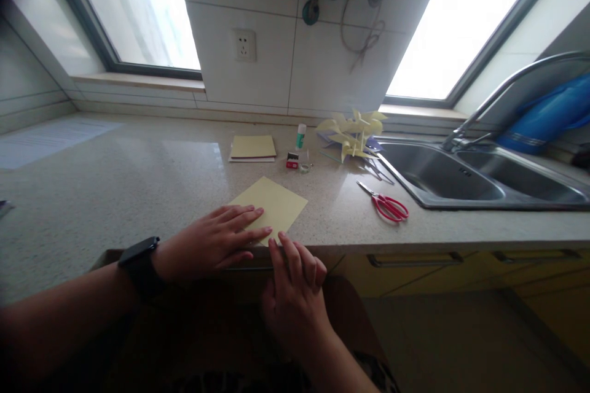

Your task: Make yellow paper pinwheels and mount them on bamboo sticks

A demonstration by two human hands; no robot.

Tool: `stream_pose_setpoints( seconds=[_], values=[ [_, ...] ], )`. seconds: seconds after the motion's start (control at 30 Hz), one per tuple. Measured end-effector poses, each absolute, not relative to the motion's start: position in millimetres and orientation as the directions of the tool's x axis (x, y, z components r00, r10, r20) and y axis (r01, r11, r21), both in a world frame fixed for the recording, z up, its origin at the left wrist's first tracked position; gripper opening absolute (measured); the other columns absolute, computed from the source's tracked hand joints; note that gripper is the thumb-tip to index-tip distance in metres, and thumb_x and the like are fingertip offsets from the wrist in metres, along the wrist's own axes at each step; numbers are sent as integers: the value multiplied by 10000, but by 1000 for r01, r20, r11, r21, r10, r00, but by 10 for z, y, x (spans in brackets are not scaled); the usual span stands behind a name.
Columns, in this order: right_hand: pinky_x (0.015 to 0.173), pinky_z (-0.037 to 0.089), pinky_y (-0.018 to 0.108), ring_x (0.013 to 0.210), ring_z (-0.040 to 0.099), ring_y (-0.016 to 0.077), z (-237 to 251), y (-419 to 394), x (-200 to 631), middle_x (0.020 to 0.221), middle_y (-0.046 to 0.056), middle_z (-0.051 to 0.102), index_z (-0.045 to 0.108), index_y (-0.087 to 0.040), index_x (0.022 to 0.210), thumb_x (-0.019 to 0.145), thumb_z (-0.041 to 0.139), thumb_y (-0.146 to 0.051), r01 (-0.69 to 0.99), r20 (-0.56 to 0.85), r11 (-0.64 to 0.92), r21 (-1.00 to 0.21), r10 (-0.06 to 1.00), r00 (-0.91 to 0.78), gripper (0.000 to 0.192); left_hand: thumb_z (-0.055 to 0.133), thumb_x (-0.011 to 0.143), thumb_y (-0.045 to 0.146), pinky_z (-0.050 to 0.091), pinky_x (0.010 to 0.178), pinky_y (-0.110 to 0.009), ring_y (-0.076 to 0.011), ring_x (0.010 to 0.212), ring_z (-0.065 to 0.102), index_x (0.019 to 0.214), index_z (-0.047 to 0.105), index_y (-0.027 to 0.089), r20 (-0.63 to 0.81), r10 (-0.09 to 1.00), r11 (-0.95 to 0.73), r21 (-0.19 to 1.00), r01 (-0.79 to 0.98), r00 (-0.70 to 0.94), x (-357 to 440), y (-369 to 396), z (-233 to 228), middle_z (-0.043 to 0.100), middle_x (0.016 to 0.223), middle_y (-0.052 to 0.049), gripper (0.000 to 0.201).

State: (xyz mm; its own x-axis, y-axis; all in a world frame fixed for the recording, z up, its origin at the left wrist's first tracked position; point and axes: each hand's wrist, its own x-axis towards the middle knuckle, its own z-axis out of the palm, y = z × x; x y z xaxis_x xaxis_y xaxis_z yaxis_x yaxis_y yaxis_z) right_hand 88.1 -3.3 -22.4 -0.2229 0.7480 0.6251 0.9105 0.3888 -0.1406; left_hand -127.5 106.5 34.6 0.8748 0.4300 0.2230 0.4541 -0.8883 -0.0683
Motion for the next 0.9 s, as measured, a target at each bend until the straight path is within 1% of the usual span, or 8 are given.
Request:
stream_pose_setpoints(
  seconds=[0.2, 0.37, 0.5, 0.73, 0.9],
  values=[
    [1056, 321, 494, 1311, 454, 312, -216, -7, 862, 1471, 138, 531, 442, -161, 1471, 922, 535, -181, 913, 592, 373, -167, 778, -209, 557, 417, 1036, 503, 383, 1123, -526, -355, 1425, 432, 1527, 400, 282, 229, 428, -891, -57, 451, 874, -1280, 1064, 332, 424, 1572, -169, 538],
    [1058, 304, 489, 1273, 474, 305, -182, -6, 861, 1413, 117, 580, 496, -181, 1419, 905, 569, -186, 909, 579, 363, -204, 793, -187, 519, 435, 1030, 504, 377, 1133, -510, -346, 1436, 416, 1528, 396, 240, 251, 431, -889, -46, 456, 866, -1278, 1063, 314, 423, 1576, -167, 565],
    [1055, 299, 482, 1266, 471, 300, -143, 0, 879, 1408, 102, 587, 510, -187, 1400, 907, 565, -179, 903, 562, 367, -223, 805, -188, 496, 435, 1030, 506, 373, 1138, -503, -341, 1432, 423, 1523, 405, 241, 253, 435, -887, -42, 459, 864, -1277, 1062, 314, 434, 1569, -164, 561],
    [1059, 297, 476, 1273, 473, 296, -139, -11, 890, 1406, 92, 594, 530, -189, 1365, 903, 577, -171, 896, 574, 381, -226, 796, -194, 465, 420, 1035, 501, 372, 1138, -516, -350, 1438, 415, 1533, 391, 237, 226, 446, -884, -41, 466, 866, -1277, 1061, 320, 416, 1579, -173, 564],
    [1049, 308, 475, 1256, 488, 295, -138, -10, 888, 1400, 89, 599, 531, -197, 1376, 905, 572, -179, 901, 572, 380, -210, 795, -201, 473, 431, 1035, 486, 378, 1132, -513, -354, 1437, 415, 1531, 394, 240, 238, 437, -889, -36, 457, 867, -1277, 1062, 324, 420, 1576, -174, 554]
  ],
)
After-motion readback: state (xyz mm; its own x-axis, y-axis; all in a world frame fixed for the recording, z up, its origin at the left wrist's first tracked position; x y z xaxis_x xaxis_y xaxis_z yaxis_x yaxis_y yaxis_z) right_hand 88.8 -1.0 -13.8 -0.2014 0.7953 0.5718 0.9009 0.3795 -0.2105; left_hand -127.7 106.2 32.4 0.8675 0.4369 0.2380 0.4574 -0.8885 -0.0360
